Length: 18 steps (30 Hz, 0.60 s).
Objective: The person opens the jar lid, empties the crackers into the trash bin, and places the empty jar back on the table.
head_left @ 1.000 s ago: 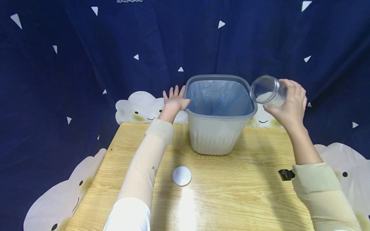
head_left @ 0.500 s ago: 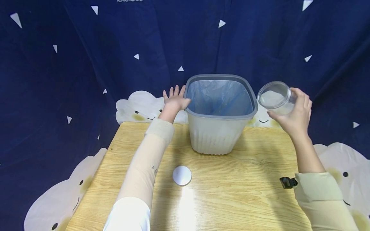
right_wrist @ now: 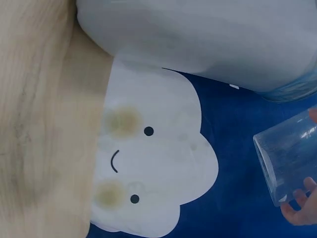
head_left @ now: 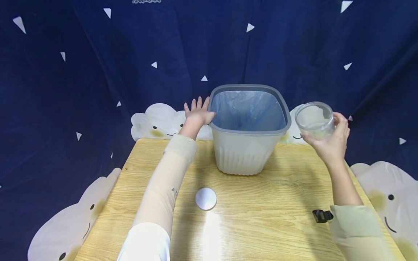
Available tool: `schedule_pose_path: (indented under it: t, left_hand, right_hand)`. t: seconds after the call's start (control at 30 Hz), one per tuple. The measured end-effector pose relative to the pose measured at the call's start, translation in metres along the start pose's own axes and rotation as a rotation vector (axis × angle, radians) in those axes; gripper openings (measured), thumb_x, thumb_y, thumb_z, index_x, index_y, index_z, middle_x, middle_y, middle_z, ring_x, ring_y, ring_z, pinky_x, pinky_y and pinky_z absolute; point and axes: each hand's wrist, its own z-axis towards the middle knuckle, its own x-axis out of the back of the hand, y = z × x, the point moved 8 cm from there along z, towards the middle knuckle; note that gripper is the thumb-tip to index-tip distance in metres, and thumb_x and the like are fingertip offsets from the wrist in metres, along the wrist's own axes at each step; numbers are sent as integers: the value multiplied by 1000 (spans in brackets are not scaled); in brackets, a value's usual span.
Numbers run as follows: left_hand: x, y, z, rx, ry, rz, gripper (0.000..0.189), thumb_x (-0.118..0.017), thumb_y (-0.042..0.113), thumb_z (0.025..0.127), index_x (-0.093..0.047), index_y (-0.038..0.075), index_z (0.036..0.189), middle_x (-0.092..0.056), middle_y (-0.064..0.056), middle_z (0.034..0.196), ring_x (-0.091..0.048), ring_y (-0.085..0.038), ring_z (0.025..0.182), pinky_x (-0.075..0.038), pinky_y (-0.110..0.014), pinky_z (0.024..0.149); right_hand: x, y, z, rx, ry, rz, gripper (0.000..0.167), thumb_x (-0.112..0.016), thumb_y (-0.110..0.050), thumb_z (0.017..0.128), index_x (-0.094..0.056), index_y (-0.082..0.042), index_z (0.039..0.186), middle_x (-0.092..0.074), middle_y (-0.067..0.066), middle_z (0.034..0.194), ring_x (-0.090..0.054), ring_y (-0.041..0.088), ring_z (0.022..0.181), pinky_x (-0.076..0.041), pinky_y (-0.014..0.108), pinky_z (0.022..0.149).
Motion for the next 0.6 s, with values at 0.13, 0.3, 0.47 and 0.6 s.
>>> schedule_pose_path:
  t: [0.13, 0.3, 0.47, 0.6]
  left_hand:
    - [-1, 0, 1, 3, -4, -4, 68, -31, 48, 94, 5, 26, 147, 6, -7, 154, 8, -27, 140, 10, -51, 108]
    - [-1, 0, 2, 0, 0, -7, 68, -31, 48, 94, 4, 26, 148, 6, -7, 154, 7, -27, 140, 9, -52, 108]
    - [0, 0, 2, -1, -3, -12, 68, -31, 48, 94, 4, 26, 148, 6, -7, 154, 7, -27, 140, 9, -52, 108]
    - [0, 0, 3, -1, -9, -14, 68, -32, 48, 94, 5, 26, 148, 6, -7, 154, 8, -27, 140, 10, -52, 108]
  right_hand:
    - [-1, 7, -7, -30, -9, 28, 93, -84, -9, 55, -34, -15, 133, -40, 14, 126, -32, 26, 118, -27, 42, 97]
    - [-3, 14, -16, -36, 7, 68, 92, -84, -7, 55, -35, -14, 132, -41, 5, 126, -32, 21, 117, -26, 38, 98]
    - [-5, 22, -25, -54, 23, 120, 89, -84, -5, 53, -38, -15, 129, -38, -16, 116, -33, 13, 114, -27, 31, 99]
    - [-6, 28, -33, -66, 25, 152, 89, -83, -4, 54, -37, -19, 128, -36, -17, 117, -35, 11, 112, -28, 23, 97]
